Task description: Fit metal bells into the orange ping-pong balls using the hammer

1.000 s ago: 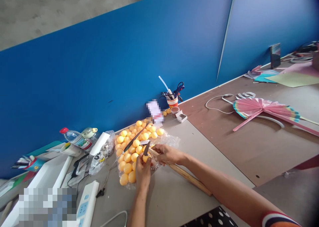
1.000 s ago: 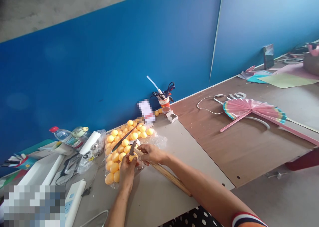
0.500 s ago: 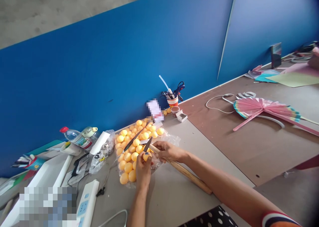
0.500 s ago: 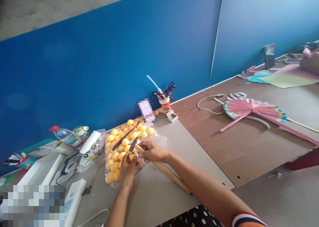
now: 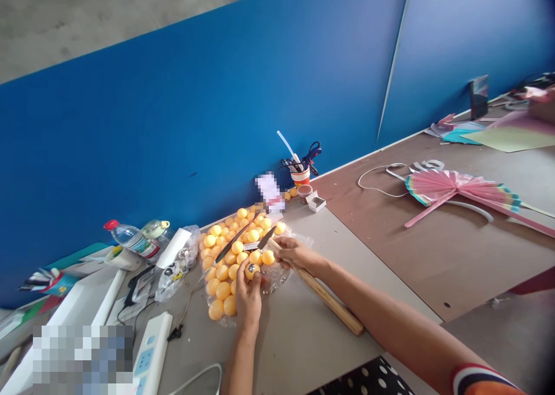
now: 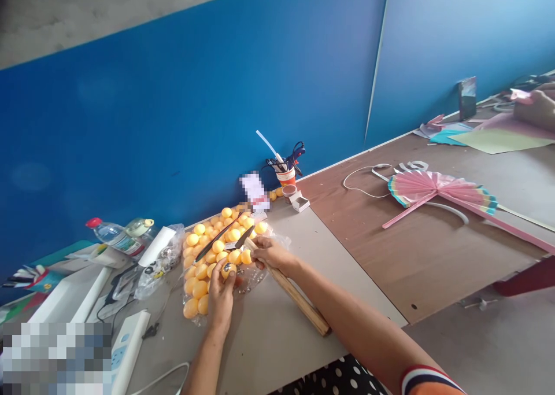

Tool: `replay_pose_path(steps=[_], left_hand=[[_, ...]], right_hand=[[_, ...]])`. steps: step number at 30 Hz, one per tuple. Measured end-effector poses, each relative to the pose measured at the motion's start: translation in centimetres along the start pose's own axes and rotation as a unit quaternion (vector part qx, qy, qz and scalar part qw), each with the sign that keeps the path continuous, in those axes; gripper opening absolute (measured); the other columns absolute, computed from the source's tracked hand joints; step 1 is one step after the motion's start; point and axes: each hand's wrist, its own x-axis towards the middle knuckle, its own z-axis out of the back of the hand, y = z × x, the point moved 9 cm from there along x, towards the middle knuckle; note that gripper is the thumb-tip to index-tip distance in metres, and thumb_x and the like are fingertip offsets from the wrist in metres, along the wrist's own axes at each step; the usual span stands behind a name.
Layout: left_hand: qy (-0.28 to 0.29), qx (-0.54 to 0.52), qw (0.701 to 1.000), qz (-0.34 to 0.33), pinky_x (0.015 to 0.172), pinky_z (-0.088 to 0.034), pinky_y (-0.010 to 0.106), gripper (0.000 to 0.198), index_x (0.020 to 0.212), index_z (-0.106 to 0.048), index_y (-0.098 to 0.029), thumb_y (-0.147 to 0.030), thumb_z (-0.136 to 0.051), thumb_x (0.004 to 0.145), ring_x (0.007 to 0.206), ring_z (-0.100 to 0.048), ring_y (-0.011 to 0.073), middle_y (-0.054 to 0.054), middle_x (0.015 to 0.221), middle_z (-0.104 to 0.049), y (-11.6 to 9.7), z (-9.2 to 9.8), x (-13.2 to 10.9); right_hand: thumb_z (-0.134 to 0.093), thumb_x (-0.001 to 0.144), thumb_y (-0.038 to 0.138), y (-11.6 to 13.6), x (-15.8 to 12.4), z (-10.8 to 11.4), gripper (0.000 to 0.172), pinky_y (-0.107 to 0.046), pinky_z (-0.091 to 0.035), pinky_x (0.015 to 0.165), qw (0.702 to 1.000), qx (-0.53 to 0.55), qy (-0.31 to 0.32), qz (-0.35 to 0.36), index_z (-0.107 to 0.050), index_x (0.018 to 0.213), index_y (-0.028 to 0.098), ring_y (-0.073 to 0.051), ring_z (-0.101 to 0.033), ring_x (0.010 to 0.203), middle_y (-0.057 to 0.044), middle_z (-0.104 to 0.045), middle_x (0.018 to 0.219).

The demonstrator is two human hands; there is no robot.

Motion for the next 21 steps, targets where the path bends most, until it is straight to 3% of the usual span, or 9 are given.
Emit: replay_pose_path(steps=[5,10,21], left_hand=[[-0.008,0.045,0.999,-0.027,0.075,-0.057,0.033,0.054,0.119,-0.061,-0.022,-0.054,-0.066,0.076,0.080,-0.069,0.0194,0.011,0.114,-0.067,-0.4,0.4,-0.1],[-0.012,0.061,0.997,-0.038,0.078,-0.056,0.033,0.048,0.113,-0.065,-0.022,-0.051,-0.068,0.075,0.092,-0.068,0.0228,0.009,0.107,-0.070,-0.4,0.5,0.0],[-0.011,0.056,0.997,-0.045,0.078,-0.056,0.034,0.046,0.108,-0.067,-0.022,-0.051,-0.070,0.073,0.099,-0.067,0.0256,0.008,0.100,-0.071,-0.6,0.5,0.0]], right_hand=[[-0.061,0.066,0.024,-0.6,0.1,1.4,0.012,-0.020,-0.030,0.044,0.998,0.013,-0.062,-0.026,-0.052,0.072,0.018,-0.007,-0.046,0.045,0.003,-0.057,0.061],[-0.057,0.068,0.020,-2.1,0.1,2.3,0.008,-0.021,-0.028,0.042,0.991,-0.017,-0.109,-0.077,-0.049,0.066,0.020,-0.009,-0.044,0.041,0.005,-0.050,0.047],[-0.056,0.071,0.018,-2.4,0.3,2.6,0.010,-0.021,-0.029,0.041,0.986,-0.075,-0.129,-0.075,-0.047,0.067,0.021,-0.010,-0.044,0.040,0.005,-0.051,0.046]])
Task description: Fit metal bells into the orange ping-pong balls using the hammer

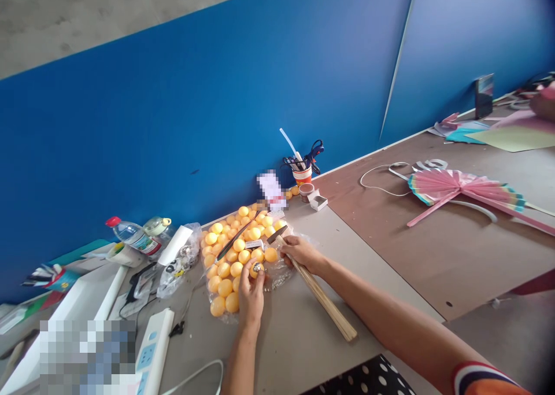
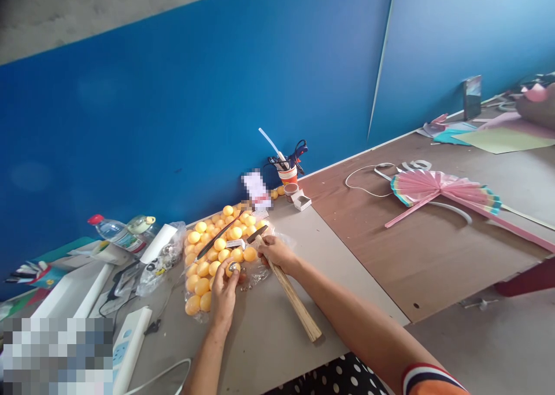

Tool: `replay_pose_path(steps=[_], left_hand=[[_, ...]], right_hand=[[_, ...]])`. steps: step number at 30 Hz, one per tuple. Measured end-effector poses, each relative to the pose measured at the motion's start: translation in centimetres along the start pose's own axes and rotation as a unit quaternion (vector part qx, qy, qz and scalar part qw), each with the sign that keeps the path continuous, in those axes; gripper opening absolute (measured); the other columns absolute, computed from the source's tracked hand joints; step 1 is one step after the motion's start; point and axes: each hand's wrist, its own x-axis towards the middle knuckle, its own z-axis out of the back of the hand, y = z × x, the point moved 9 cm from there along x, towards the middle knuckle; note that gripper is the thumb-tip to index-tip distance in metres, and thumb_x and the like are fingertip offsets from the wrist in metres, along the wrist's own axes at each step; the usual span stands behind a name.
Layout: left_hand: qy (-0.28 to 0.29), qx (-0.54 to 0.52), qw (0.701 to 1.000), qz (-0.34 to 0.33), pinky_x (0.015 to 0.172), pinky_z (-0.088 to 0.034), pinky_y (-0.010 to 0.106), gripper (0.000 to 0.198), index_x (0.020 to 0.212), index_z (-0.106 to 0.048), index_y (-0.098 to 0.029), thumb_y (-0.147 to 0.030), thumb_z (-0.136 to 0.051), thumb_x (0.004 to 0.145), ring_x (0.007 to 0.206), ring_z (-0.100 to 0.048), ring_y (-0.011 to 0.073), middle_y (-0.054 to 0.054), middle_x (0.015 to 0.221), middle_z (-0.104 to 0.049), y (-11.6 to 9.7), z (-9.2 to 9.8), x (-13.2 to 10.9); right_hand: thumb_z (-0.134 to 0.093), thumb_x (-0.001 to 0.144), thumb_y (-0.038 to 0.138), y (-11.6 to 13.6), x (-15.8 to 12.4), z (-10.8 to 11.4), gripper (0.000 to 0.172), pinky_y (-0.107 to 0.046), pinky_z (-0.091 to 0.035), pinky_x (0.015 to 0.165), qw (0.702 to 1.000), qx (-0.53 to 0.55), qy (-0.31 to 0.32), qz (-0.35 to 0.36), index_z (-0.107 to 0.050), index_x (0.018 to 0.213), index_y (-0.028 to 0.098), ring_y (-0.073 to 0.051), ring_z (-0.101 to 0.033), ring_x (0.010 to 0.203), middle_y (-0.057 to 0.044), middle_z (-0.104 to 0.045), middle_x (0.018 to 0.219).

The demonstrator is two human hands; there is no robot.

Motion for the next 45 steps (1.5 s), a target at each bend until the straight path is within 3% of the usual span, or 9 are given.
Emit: replay_pose_path(steps=[8,15,19,24,28,31,36,38,45], left_hand=[[-0.002,0.004,1.000,0.010,0.077,-0.056,0.033,0.047,0.106,-0.067,-0.021,-0.056,-0.067,0.075,0.098,-0.067,0.0245,0.010,0.108,-0.071,-0.2,0.1,-0.1],[-0.011,-0.033,0.998,0.043,0.070,-0.057,0.033,0.044,0.102,-0.067,-0.022,-0.058,-0.061,0.077,0.089,-0.068,0.0230,0.008,0.101,-0.070,0.7,0.2,0.0],[-0.017,-0.109,0.990,0.082,0.064,-0.057,0.033,0.039,0.100,-0.062,-0.023,-0.056,-0.056,0.080,0.074,-0.065,0.0171,0.005,0.098,-0.067,1.1,-0.2,-0.2],[-0.024,-0.161,0.981,0.109,0.060,-0.054,0.031,0.040,0.105,-0.059,-0.023,-0.055,-0.054,0.081,0.061,-0.061,0.0146,0.002,0.081,-0.066,0.9,-0.3,-0.4],[-0.037,-0.193,0.974,0.112,0.057,-0.053,0.029,0.040,0.107,-0.059,-0.021,-0.052,-0.057,0.081,0.059,-0.059,0.0132,0.002,0.081,-0.065,0.9,-0.1,-0.4],[-0.048,-0.203,0.971,0.116,0.057,-0.053,0.028,0.039,0.104,-0.059,-0.020,-0.050,-0.059,0.080,0.059,-0.058,0.0124,0.003,0.084,-0.064,1.1,0.1,-0.3],[-0.067,-0.174,0.978,0.089,0.061,-0.053,0.029,0.035,0.101,-0.058,-0.022,-0.052,-0.055,0.081,0.066,-0.059,0.0131,0.006,0.097,-0.063,0.8,0.8,0.0],[-0.087,-0.160,0.981,0.067,0.062,-0.053,0.028,0.036,0.102,-0.057,-0.023,-0.053,-0.053,0.083,0.069,-0.059,0.0134,0.006,0.103,-0.062,0.6,1.4,0.2],[-0.135,-0.155,0.978,0.025,0.061,-0.053,0.029,0.038,0.107,-0.056,-0.022,-0.051,-0.053,0.083,0.062,-0.059,0.0102,0.005,0.110,-0.060,1.1,2.7,0.6]], right_hand=[[-0.056,0.075,0.022,-0.3,0.2,0.3,0.008,-0.022,-0.035,0.042,0.994,-0.110,-0.019,0.018,-0.052,0.081,0.021,-0.013,-0.052,0.043,0.004,-0.057,0.048],[-0.061,0.074,0.021,-0.4,0.5,0.4,0.043,-0.025,-0.044,0.051,0.994,-0.096,-0.040,0.039,-0.048,0.114,0.023,-0.017,-0.062,0.056,0.003,-0.061,0.064],[-0.059,0.076,0.022,-0.6,0.9,1.0,0.040,-0.028,-0.046,0.059,0.984,-0.161,-0.061,0.037,-0.050,0.115,0.022,-0.019,-0.062,0.064,0.001,-0.061,0.064],[-0.062,0.074,0.019,0.9,0.5,0.9,0.035,-0.034,-0.046,0.084,0.947,-0.289,-0.092,0.106,-0.059,0.109,0.020,-0.025,-0.061,0.097,-0.010,-0.064,0.105],[-0.059,0.076,0.018,0.9,0.2,0.2,0.040,-0.035,-0.045,0.090,0.927,-0.341,-0.095,0.121,-0.059,0.115,0.016,-0.025,-0.060,0.100,-0.016,-0.056,0.121],[-0.057,0.077,0.018,0.9,-0.1,-0.1,0.039,-0.034,-0.046,0.087,0.915,-0.369,-0.096,0.132,-0.058,0.117,0.016,-0.023,-0.060,0.094,-0.016,-0.054,0.121],[-0.058,0.078,0.017,2.6,-1.2,-0.1,0.028,-0.042,-0.039,0.099,0.841,-0.475,-0.136,0.218,-0.062,0.105,0.014,-0.030,-0.049,0.113,-0.018,-0.055,0.120],[-0.057,0.078,0.015,3.3,-1.5,-0.1,0.029,-0.042,-0.039,0.100,0.832,-0.474,-0.148,0.247,-0.062,0.106,0.014,-0.030,-0.049,0.114,-0.018,-0.055,0.122],[-0.048,0.083,0.010,4.8,-4.3,-4.1,0.020,-0.035,-0.046,0.082,0.793,-0.431,-0.045,0.428,-0.063,0.094,0.018,-0.022,-0.054,0.090,-0.009,-0.062,0.093]])
